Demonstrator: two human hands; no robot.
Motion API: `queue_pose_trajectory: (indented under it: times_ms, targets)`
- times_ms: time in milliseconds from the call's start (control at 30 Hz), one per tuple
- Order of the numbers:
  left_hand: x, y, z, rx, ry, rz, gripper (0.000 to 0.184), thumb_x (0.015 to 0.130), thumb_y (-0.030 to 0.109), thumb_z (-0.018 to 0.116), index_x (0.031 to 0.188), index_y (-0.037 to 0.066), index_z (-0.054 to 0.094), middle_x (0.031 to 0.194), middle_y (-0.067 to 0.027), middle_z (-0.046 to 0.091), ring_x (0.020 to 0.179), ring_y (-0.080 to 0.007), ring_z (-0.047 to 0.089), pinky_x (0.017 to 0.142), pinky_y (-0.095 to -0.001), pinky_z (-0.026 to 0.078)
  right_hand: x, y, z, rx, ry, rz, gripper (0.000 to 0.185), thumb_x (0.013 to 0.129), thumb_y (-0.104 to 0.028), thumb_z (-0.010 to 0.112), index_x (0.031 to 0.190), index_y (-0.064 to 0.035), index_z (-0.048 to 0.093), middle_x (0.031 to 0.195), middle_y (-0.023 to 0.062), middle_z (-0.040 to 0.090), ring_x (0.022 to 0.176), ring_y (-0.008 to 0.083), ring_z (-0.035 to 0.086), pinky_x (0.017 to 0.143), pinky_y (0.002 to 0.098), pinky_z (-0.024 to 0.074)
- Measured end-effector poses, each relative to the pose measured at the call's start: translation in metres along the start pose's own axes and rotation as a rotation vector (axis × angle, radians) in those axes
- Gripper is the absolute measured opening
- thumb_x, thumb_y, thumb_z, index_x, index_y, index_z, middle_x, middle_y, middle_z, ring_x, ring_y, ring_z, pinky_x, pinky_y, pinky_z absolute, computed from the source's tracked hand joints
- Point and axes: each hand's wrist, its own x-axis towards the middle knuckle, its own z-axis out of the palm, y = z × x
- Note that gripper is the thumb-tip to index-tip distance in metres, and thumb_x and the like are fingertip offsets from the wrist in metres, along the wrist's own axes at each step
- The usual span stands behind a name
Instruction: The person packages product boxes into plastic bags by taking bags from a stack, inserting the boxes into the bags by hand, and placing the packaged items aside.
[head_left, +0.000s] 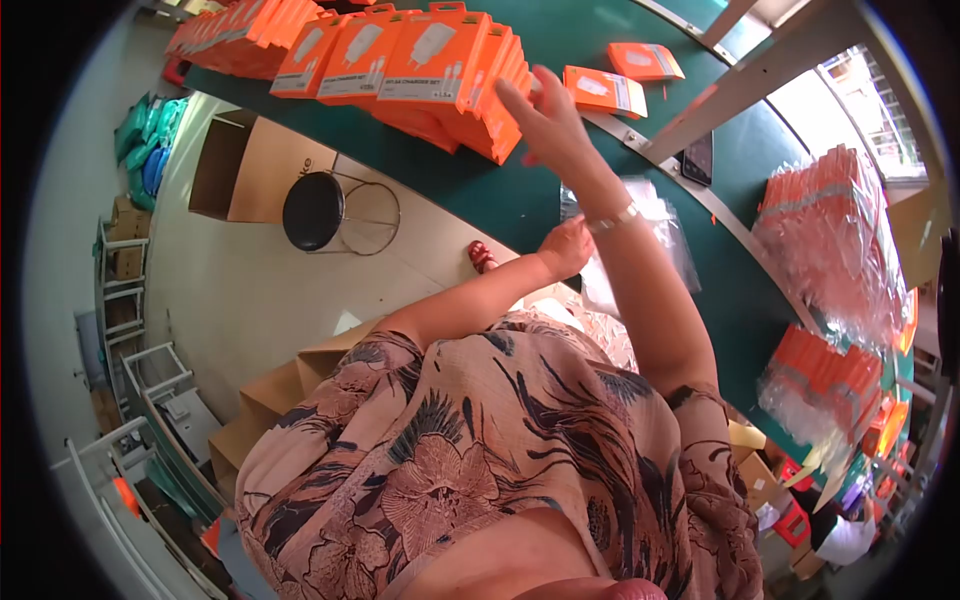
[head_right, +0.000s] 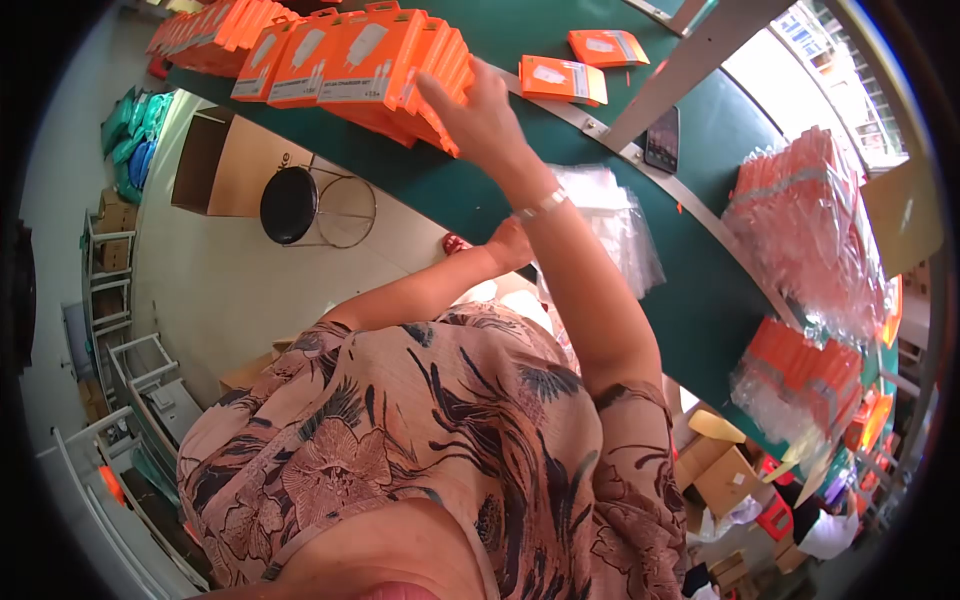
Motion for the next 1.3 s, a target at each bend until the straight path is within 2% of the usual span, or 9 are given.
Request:
queue_pose_trajectory:
  times_ms: [67, 200, 467, 533, 600, 700, 867, 967, 1300]
  targets:
    - [0.006, -0.004, -0.001, 0.037, 0.021, 0.066, 0.030, 0.088, 0.023, 0.053, 0.115, 0.013, 0.058, 0.112, -0.0176, 0.062, 0.102, -0.0367, 0.059, 0.086, -0.0439, 0.049, 0.027, 0.006, 0.039, -0.329, 0.157, -0.282, 0.074, 0.087, -0.049, 0.062, 0.140, -0.0035, 0.037, 0.129, 0.0195, 0.044, 0.101, 0.0224, 0.060, 0.069, 0.0307, 0.0541]
    - [0.002, 0.006, -0.013, -0.129, -0.059, 0.080, 0.036, 0.088, 0.027, 0.052, 0.122, 0.016, 0.056, 0.117, -0.0169, 0.061, 0.107, -0.0368, 0.058, 0.089, -0.0435, 0.048, 0.030, -0.056, 0.034, -0.301, 0.156, 0.036, 0.085, 0.082, -0.052, 0.065, 0.142, -0.0011, 0.032, 0.137, 0.0232, 0.034, 0.102, 0.0252, 0.060, 0.073, 0.0376, 0.0554]
    - [0.005, 0.026, -0.046, -0.050, -0.090, -0.118, 0.024, 0.082, 0.020, 0.062, 0.104, 0.013, 0.056, 0.086, -0.0124, 0.065, 0.084, -0.0338, 0.063, 0.071, -0.0422, 0.051, 0.029, -0.018, -0.040, 0.281, -0.228, 0.346, 0.062, 0.082, -0.038, 0.069, 0.127, 0.0018, 0.052, 0.107, 0.0130, 0.061, 0.092, 0.0200, 0.063, 0.075, 0.0310, 0.0535]
    - [0.002, 0.024, -0.049, -0.104, -0.168, -0.139, 0.022, 0.081, 0.018, 0.064, 0.100, 0.012, 0.056, 0.082, -0.0113, 0.064, 0.080, -0.0324, 0.063, 0.068, -0.0412, 0.050, 0.028, 0.039, -0.063, 0.502, -0.149, -0.015, 0.044, 0.083, -0.027, 0.067, 0.118, -0.0005, 0.059, 0.093, 0.0056, 0.065, 0.089, 0.0144, 0.063, 0.072, 0.0244, 0.0521]
    - [-0.001, 0.017, -0.046, -0.182, -0.098, -0.002, 0.023, 0.084, 0.020, 0.067, 0.104, 0.011, 0.060, 0.082, -0.0072, 0.061, 0.071, -0.0214, 0.060, 0.065, -0.0338, 0.049, -0.011, 0.056, -0.097, 0.643, -0.087, 0.097, 0.041, 0.084, -0.024, 0.065, 0.118, -0.0015, 0.059, 0.097, 0.0052, 0.065, 0.090, 0.0129, 0.063, 0.074, 0.0236, 0.0511]
    - [-0.005, 0.023, -0.046, -0.184, -0.107, -0.052, 0.017, 0.082, 0.017, 0.066, 0.097, 0.012, 0.060, 0.079, -0.0074, 0.061, 0.074, -0.0238, 0.062, 0.066, -0.0352, 0.049, -0.082, 0.056, -0.140, 0.791, -0.037, 0.210, 0.040, 0.086, -0.020, 0.063, 0.122, -0.0029, 0.057, 0.105, 0.0039, 0.064, 0.093, 0.0112, 0.061, 0.077, 0.0228, 0.0488]
    - [0.000, 0.032, -0.050, -0.078, -0.031, -0.005, 0.010, 0.081, 0.016, 0.066, 0.089, 0.012, 0.063, 0.073, -0.0061, 0.058, 0.071, -0.0231, 0.061, 0.064, -0.0343, 0.048, -0.184, 0.095, -0.156, 0.402, -0.005, 0.382, 0.045, 0.087, -0.022, 0.065, 0.126, -0.0026, 0.055, 0.102, 0.0013, 0.064, 0.087, 0.0102, 0.061, 0.075, 0.0223, 0.0480]
    - [0.011, 0.042, -0.051, -0.120, -0.103, -0.097, 0.010, 0.081, 0.016, 0.066, 0.089, 0.012, 0.064, 0.074, -0.0060, 0.059, 0.072, -0.0227, 0.060, 0.064, -0.0339, 0.048, -0.209, 0.089, -0.145, 0.158, -0.278, 0.533, 0.052, 0.086, -0.022, 0.066, 0.133, -0.0061, 0.048, 0.094, 0.0062, 0.066, 0.081, 0.0146, 0.062, 0.072, 0.0260, 0.0480]
    - [0.007, 0.059, -0.044, -0.082, -0.157, -0.034, 0.012, 0.082, 0.015, 0.069, 0.091, 0.007, 0.066, 0.079, -0.0034, 0.062, 0.063, -0.0116, 0.055, 0.060, -0.0271, 0.046, -0.220, 0.098, -0.112, -0.279, -0.310, 0.338, 0.070, 0.085, -0.021, 0.062, 0.146, -0.0159, 0.029, 0.098, 0.0233, 0.065, 0.092, 0.0384, 0.063, 0.081, 0.0417, 0.0485]
